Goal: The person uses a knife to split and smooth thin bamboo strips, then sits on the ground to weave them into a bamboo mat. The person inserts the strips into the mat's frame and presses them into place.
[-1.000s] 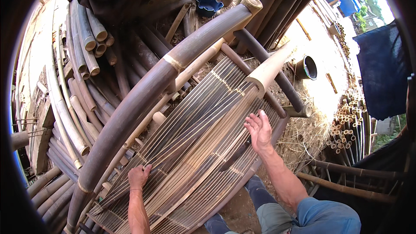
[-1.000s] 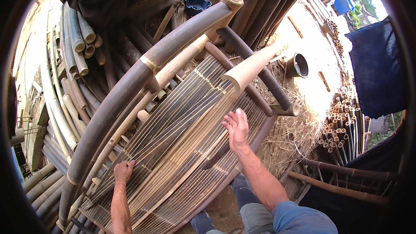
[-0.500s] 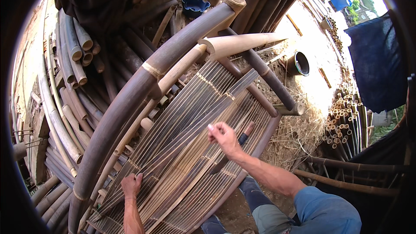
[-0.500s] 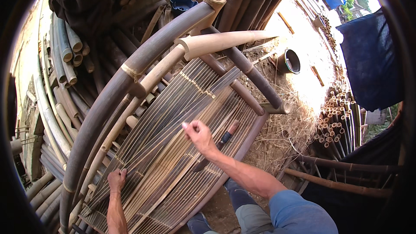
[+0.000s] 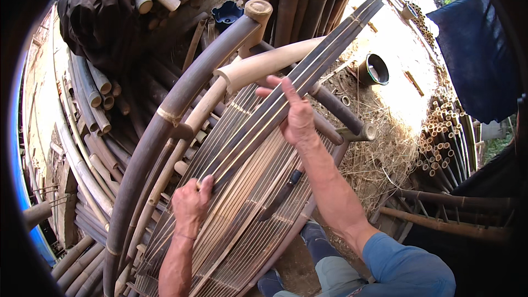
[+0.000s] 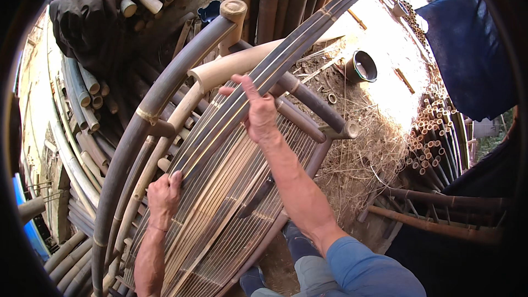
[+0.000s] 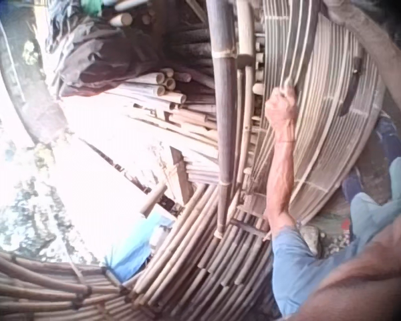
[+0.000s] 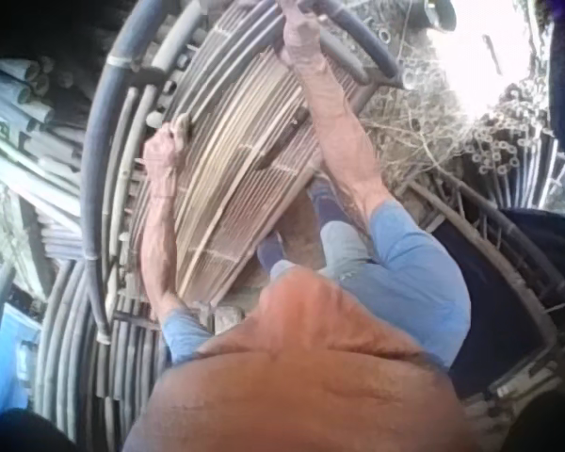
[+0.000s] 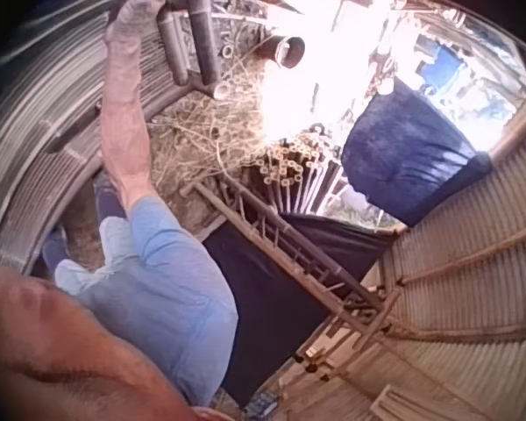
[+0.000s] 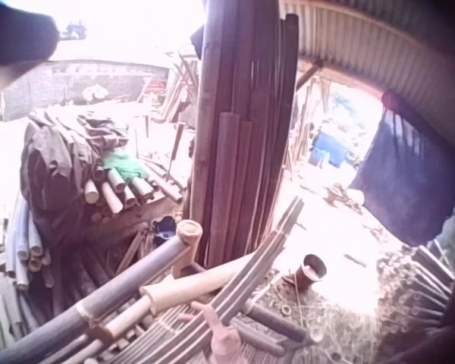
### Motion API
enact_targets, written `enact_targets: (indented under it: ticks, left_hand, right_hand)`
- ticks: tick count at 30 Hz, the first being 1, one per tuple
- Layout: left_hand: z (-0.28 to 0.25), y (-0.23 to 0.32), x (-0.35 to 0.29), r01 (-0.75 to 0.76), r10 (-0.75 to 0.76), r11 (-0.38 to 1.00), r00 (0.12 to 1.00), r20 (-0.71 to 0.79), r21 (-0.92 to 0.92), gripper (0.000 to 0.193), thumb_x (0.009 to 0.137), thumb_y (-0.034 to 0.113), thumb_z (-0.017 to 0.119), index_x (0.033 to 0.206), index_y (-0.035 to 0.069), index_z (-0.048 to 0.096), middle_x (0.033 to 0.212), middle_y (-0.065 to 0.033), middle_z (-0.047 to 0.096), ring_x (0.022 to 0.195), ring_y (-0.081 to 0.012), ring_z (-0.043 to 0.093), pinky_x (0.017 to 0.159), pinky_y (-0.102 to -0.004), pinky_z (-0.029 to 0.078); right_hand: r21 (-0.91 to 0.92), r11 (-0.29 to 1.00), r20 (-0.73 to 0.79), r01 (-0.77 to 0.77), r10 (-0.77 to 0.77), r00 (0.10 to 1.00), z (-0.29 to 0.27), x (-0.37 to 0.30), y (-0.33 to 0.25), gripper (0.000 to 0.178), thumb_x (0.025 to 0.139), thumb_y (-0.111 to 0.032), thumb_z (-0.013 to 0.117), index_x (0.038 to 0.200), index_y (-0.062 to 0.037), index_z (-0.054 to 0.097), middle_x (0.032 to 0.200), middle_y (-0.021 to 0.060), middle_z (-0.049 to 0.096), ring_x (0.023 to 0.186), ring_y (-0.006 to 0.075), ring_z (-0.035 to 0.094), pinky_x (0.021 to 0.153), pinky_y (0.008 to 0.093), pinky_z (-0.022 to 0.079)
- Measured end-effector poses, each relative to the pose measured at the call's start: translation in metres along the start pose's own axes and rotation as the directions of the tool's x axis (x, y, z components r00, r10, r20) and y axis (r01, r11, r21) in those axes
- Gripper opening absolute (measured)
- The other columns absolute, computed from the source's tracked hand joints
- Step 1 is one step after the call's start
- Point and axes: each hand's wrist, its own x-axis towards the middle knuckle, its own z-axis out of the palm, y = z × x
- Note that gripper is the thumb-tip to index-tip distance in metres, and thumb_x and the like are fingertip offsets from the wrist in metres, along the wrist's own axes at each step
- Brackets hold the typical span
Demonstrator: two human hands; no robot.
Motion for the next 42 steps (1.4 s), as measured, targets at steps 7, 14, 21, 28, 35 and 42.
enact_targets:
  ticks: [7,14,21,28,35,42]
  left_hand:
    - [0.053,0.245,0.1,0.15,-0.117,0.982,0.96,0.255,-0.118,0.084,0.089,0.072,0.038,0.085,-0.005,0.07,0.085,-0.0316,0.066,0.087,-0.0447,0.066,0.077,-0.0507,0.051]
    - [0.18,0.281,0.078,0.114,-0.109,0.993,0.961,0.252,-0.006,0.079,0.093,0.065,0.039,0.08,-0.006,0.07,0.085,-0.0323,0.065,0.085,-0.0463,0.065,0.077,-0.0516,0.05]
    - [0.201,0.23,0.061,0.066,0.026,0.99,0.788,0.615,-0.126,0.081,0.09,0.063,0.049,0.118,-0.012,0.056,0.105,-0.0308,0.065,0.105,-0.0376,0.063,0.09,-0.044,0.049]
    - [0.064,0.11,-0.056,0.737,0.006,0.658,0.205,0.979,-0.158,0.08,0.094,0.062,0.043,0.145,0.001,0.034,0.141,-0.026,0.042,0.128,-0.0348,0.046,0.103,-0.0457,0.042]
    - [-0.017,0.024,-0.214,0.964,-0.004,0.24,0.12,0.993,-0.116,0.033,0.097,0.025,0.056,0.115,-0.002,0.06,0.084,-0.0096,0.067,0.074,-0.0217,0.065,0.065,-0.0364,0.054]
    - [-0.009,0.001,-0.246,0.934,-0.213,0.279,0.285,0.934,-0.222,0.026,0.097,0.028,0.057,0.101,0.004,0.065,0.078,-0.0048,0.065,0.069,-0.0179,0.064,0.061,-0.0327,0.053]
  right_hand:
    - [0.103,0.932,0.226,-0.347,0.318,0.921,-0.109,-0.147,0.051,0.103,0.077,-0.046,0.078,0.153,-0.017,0.015,0.154,0.0067,0.026,0.139,0.0233,0.032,0.113,0.0418,0.029]
    - [0.195,0.739,0.057,-0.644,0.647,0.76,-0.049,-0.282,0.143,0.066,0.085,-0.032,0.074,0.133,-0.0009,0.042,0.128,0.0119,0.053,0.114,0.0206,0.053,0.098,0.0353,0.044]
    - [0.016,0.702,-0.101,-0.712,0.709,0.698,-0.068,-0.285,0.156,0.04,0.092,-0.027,0.067,0.115,0.003,0.057,0.107,0.0163,0.066,0.094,0.0212,0.065,0.087,0.0329,0.053]
    - [-0.031,0.843,-0.06,-0.536,0.534,0.843,-0.102,-0.247,0.088,0.044,0.099,-0.035,0.053,0.112,0.0064,0.059,0.097,0.0201,0.07,0.092,0.0236,0.069,0.077,0.0339,0.059]
    - [-0.179,0.93,0.04,-0.321,0.333,0.942,-0.13,-0.231,0.085,0.043,0.097,-0.039,0.056,0.108,0.0016,0.066,0.09,0.0134,0.072,0.085,0.0169,0.07,0.076,0.0304,0.057]
    - [-0.05,0.872,0.124,-0.486,0.488,0.864,-0.131,-0.234,0.043,0.038,0.095,-0.03,0.062,0.109,0.0053,0.064,0.097,0.015,0.072,0.095,0.0203,0.068,0.089,0.0339,0.053]
